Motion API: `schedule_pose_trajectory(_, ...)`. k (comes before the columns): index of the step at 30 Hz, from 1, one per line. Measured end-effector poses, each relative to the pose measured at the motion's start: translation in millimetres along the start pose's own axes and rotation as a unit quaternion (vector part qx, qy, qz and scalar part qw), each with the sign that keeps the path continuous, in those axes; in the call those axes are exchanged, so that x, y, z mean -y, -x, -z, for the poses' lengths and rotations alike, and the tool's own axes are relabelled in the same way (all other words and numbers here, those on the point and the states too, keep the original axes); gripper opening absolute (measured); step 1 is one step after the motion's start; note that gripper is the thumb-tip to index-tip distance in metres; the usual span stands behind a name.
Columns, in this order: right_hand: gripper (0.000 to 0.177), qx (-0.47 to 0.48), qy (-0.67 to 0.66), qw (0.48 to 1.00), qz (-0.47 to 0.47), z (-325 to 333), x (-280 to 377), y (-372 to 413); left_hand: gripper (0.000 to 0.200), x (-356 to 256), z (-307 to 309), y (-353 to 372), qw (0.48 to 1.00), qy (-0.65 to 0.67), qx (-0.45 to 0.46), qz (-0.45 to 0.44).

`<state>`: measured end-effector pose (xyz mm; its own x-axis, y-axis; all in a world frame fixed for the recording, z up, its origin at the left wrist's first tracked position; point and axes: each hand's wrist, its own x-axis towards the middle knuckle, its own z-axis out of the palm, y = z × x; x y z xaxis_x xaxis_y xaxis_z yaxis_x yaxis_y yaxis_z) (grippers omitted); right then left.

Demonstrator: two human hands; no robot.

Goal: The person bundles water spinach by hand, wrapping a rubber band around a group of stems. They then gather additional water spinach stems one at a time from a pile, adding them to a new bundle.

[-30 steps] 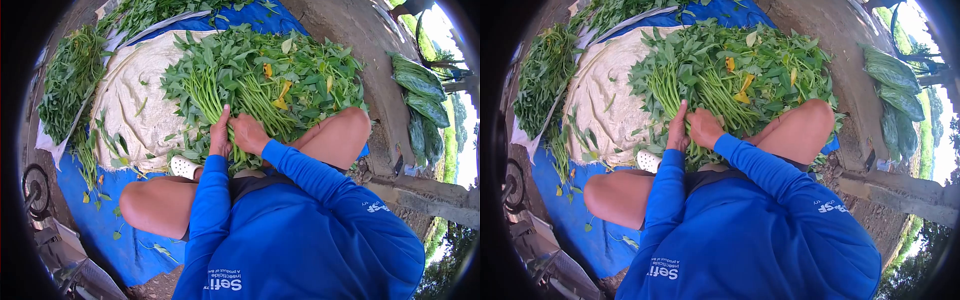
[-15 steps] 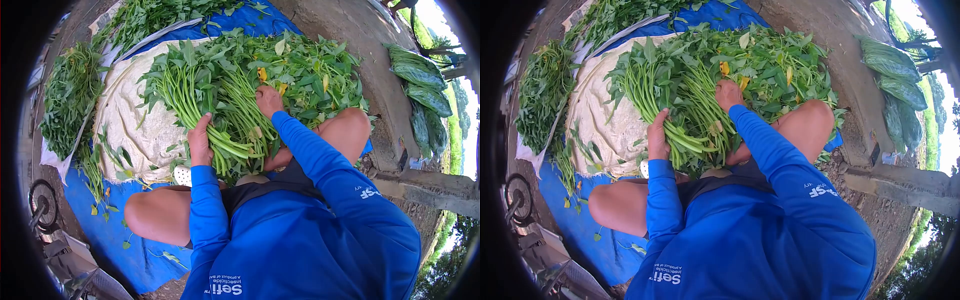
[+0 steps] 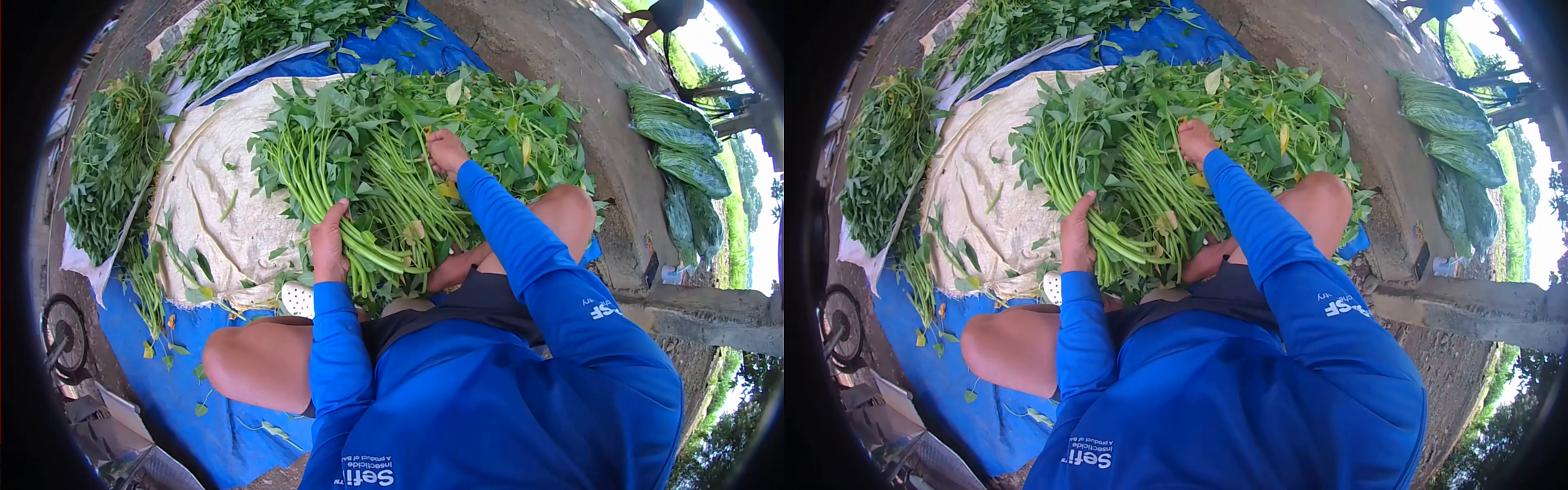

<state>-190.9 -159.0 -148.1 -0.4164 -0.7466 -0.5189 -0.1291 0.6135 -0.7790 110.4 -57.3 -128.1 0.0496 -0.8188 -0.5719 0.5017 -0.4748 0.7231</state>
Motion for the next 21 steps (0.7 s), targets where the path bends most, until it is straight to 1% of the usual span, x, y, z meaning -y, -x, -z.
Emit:
schedule_pose_trajectory(1, 0.026, 0.045, 0.005, 0.999, -0.011, 5.6, 2.6, -0.9, 0.019, 0.2, 0.5, 0.0, 1.0, -0.004, 0.002, 0.002)
schedule_pose_trajectory(4, 0.031, 0.188, -0.008, 0.981, -0.044, 19.3, 16.7, -0.9, 0.019, 2.7, -1.3, -0.8, 1.0, 0.008, 0.007, 0.004)
schedule_pose_trajectory(7, 0.038, 0.177, 0.099, 0.975, 0.096, 34.1, 44.8, 10.2, 0.022, 3.7, -2.5, -1.7, 1.0, 0.011, 0.006, 0.006)
schedule_pose_trajectory(10, 0.044, 0.15, 0.023, 0.981, 0.117, 53.6, 104.5, 56.8, 0.026, 2.6, -7.3, 0.0, 1.0, 0.025, 0.001, 0.014)
schedule_pose_trajectory(13, 0.043, 0.102, 0.046, 0.973, 0.203, 62.9, 150.8, 91.8, 0.03, 6.7, -9.9, -0.1, 0.999, 0.033, -0.004, 0.003)
schedule_pose_trajectory(16, 0.041, 0.041, 0.087, 0.944, 0.315, 54.3, 173.6, 112.1, 0.031, 6.4, -13.0, 1.6, 1.0, 0.029, -0.007, -0.007)
schedule_pose_trajectory(17, 0.045, 0.006, 0.135, 0.921, 0.366, 47.9, 174.1, 107.3, 0.03, 5.9, -12.7, 3.2, 1.0, 0.026, -0.003, 0.0)
schedule_pose_trajectory(20, 0.049, -0.017, 0.207, 0.899, 0.385, 1.6, 164.1, 129.3, 0.029, 12.4, -13.1, 0.8, 0.999, 0.044, 0.018, -0.026)
schedule_pose_trajectory(21, 0.047, 0.046, 0.204, 0.914, 0.347, -19.9, 145.7, 122.7, 0.028, 13.7, -13.2, 1.1, 0.999, 0.033, 0.021, -0.034)
